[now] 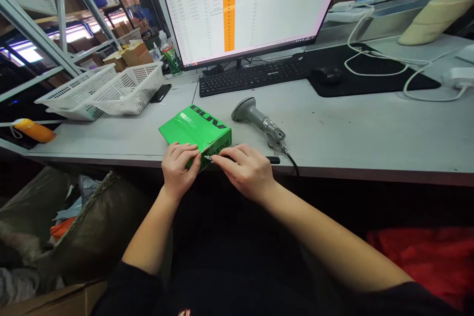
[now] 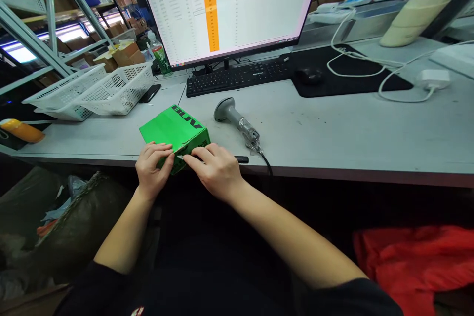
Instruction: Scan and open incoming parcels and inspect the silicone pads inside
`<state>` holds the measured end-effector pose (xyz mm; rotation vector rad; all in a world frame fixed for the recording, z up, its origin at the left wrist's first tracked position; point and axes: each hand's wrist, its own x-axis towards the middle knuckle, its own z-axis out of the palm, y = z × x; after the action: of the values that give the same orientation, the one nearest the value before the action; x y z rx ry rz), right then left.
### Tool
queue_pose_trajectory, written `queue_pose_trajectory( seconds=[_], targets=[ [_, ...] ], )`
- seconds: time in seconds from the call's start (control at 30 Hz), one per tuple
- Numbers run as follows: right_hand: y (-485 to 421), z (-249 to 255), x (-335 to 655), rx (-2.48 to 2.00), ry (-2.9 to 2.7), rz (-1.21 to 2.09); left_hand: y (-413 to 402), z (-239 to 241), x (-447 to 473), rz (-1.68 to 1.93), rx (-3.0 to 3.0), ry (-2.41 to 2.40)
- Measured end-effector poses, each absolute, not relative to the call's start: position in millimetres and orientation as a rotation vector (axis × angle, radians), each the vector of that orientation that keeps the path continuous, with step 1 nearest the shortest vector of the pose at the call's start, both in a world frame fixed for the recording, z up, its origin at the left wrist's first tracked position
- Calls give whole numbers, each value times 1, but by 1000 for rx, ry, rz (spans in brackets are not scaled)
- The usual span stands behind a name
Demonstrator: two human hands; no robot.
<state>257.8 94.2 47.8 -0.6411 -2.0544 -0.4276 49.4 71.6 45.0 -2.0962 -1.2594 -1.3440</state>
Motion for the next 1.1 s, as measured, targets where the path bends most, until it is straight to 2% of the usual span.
queue_pose_trajectory(
  seconds=[0.53,0.67,0.77,0.9,0.97,1.03,1.1],
  targets=[
    [125,62,275,-1004,-2044,-475,75,35,51,-1511,-2073,-1095],
    [132,61,291,-1131,-2008,-321,73,34,51,-1595,-2067,-1067],
    [124,58,297,-1130,-1921,86,83,45,32,-1721,-2069,-1158],
    [97,54,287,-932,-1544,1285,123,57,-15,-1661,-1913,-1663],
    [82,56,273,-778,-1286,1809,144,54,-36,-1781,-1922,-1956],
    [72,60,259,-650,-1124,2106,157,46,-50,-1955,-1965,-2121],
    [71,65,249,-607,-1059,2230,156,37,-56,-2038,-1927,-2135]
  ],
)
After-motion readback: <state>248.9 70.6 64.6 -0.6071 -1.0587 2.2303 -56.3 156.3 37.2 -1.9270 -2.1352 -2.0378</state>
